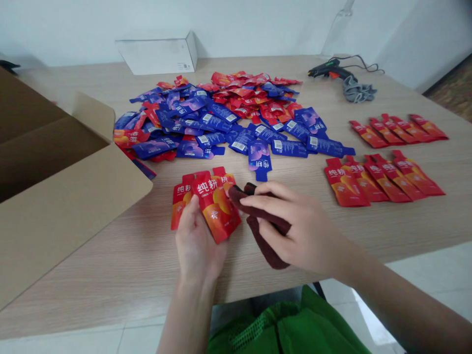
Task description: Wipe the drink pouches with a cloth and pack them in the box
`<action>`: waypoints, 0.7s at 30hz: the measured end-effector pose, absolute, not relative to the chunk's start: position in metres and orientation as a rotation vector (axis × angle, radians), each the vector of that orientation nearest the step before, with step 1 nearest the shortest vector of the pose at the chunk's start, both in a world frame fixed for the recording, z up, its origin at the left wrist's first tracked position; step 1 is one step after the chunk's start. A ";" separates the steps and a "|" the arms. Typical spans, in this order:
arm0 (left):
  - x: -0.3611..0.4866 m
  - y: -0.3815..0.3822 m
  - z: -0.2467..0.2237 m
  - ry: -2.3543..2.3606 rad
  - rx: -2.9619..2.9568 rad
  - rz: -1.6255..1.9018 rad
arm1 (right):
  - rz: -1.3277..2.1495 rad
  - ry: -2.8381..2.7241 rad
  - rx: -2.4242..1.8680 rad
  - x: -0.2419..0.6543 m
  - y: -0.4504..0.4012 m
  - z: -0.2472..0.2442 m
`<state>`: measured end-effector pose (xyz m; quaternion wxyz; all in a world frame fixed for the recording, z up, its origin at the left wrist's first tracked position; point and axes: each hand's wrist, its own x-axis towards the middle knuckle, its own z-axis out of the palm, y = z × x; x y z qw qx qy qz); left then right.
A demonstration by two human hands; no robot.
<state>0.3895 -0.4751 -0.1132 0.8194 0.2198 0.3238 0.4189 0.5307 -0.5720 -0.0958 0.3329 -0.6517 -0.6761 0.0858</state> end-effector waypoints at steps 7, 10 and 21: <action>0.387 -0.472 -0.126 0.800 0.671 0.977 | -0.061 -1.646 -1.759 0.562 -0.557 -0.072; 0.390 -0.475 -0.129 0.791 0.653 0.917 | -0.101 -1.595 -1.682 0.555 -0.550 -0.074; 0.386 -0.489 -0.126 0.658 0.972 0.795 | -0.275 -1.970 -1.602 0.524 -0.527 -0.087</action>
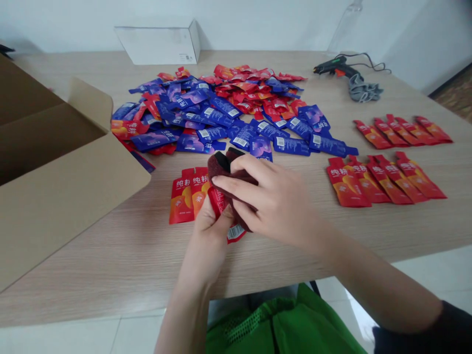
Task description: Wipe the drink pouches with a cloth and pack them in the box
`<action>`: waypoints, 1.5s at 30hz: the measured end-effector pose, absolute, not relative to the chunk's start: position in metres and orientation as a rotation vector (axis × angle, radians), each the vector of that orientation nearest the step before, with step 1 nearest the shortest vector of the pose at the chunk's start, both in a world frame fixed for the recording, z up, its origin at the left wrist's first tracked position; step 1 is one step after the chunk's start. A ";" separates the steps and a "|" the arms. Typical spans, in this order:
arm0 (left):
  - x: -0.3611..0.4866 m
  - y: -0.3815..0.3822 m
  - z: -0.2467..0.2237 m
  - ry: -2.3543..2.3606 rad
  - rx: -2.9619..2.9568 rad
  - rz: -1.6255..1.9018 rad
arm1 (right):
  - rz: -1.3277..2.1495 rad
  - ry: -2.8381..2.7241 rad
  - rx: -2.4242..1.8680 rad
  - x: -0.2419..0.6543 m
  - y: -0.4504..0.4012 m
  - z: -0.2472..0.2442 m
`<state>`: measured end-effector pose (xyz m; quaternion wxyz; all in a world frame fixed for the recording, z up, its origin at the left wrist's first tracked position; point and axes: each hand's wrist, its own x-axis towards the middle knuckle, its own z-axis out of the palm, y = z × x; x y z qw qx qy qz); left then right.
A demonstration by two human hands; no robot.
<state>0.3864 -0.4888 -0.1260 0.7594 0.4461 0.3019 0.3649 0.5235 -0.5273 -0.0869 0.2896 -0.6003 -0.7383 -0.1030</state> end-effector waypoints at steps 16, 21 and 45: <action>0.384 -0.489 -0.125 0.728 0.866 0.769 | -0.160 -1.973 -1.642 0.526 -0.528 -0.075; 0.379 -0.488 -0.131 0.696 0.924 0.701 | -0.009 -1.870 -1.726 0.524 -0.522 -0.078; 0.401 -0.470 -0.104 0.651 0.519 0.907 | -0.057 -1.984 -1.639 0.501 -0.539 -0.089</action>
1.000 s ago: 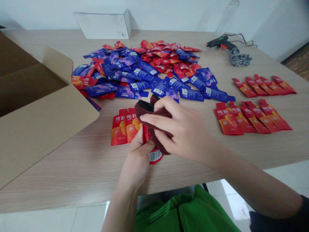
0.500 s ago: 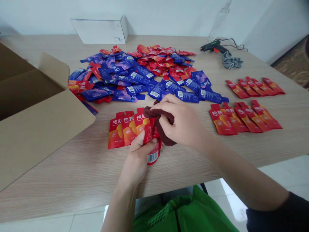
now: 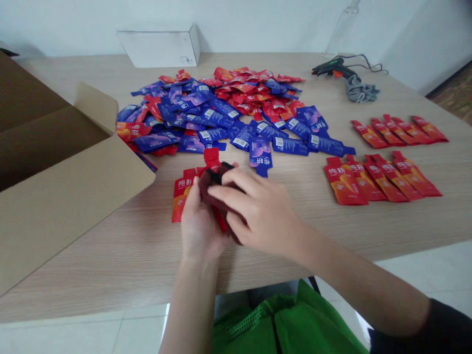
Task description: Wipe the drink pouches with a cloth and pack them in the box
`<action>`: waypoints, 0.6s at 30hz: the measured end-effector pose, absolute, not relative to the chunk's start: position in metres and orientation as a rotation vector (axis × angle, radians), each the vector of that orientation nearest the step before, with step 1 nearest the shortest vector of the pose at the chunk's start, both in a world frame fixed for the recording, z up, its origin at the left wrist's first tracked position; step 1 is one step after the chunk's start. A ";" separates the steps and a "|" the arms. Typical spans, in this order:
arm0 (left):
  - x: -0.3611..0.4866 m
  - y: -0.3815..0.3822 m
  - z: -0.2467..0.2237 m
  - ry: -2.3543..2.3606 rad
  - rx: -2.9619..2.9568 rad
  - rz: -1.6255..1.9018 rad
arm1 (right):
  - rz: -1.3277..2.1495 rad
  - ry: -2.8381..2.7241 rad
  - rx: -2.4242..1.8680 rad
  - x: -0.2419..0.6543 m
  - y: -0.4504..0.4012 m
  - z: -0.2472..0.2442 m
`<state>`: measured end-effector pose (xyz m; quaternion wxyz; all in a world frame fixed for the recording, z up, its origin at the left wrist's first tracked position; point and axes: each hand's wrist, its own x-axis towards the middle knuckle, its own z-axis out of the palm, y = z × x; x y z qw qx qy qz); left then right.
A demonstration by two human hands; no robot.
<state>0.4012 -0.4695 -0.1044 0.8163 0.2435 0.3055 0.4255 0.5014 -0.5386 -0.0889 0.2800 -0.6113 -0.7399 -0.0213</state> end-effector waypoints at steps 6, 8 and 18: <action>0.394 -0.468 -0.100 0.548 0.552 1.004 | 0.151 -2.025 -1.518 0.503 -0.567 -0.101; 0.396 -0.473 -0.098 0.563 0.534 1.011 | 0.220 -1.883 -1.493 0.513 -0.565 -0.091; 0.408 -0.473 -0.090 0.689 0.453 0.948 | 0.040 -1.892 -1.654 0.522 -0.543 -0.100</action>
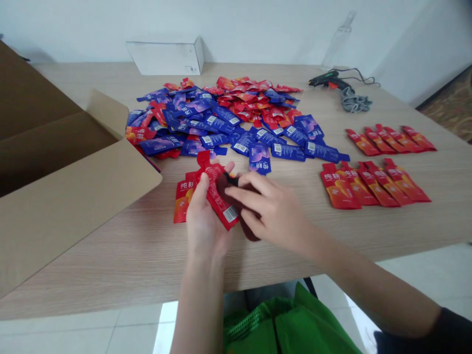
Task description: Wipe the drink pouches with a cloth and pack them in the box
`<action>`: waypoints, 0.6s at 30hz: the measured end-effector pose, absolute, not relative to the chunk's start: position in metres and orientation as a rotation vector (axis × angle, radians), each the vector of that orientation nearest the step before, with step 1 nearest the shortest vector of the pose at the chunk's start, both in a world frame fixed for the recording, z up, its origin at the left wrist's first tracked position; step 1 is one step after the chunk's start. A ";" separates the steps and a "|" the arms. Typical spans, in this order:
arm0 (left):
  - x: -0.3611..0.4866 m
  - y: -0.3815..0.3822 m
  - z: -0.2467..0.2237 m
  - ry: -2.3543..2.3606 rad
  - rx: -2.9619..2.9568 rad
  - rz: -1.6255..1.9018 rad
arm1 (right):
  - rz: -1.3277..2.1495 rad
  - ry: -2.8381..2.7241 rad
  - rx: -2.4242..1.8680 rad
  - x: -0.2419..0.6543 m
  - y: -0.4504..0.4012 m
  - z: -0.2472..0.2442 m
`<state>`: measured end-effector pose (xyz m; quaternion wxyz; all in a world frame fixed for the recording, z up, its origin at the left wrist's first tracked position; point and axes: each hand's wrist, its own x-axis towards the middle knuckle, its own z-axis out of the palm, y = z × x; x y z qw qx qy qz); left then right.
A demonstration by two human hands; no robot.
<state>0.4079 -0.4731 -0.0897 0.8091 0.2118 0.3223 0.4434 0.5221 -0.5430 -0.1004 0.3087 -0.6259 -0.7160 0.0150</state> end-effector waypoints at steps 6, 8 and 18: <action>0.395 -0.460 -0.096 0.776 0.488 1.146 | 0.258 -1.683 -1.812 0.563 -0.552 -0.112; 0.395 -0.463 -0.099 0.769 0.524 1.067 | -0.052 -1.512 -1.887 0.593 -0.536 -0.110; 0.383 -0.488 -0.108 0.863 0.713 0.868 | -0.112 -1.384 -2.529 0.675 -0.467 -0.130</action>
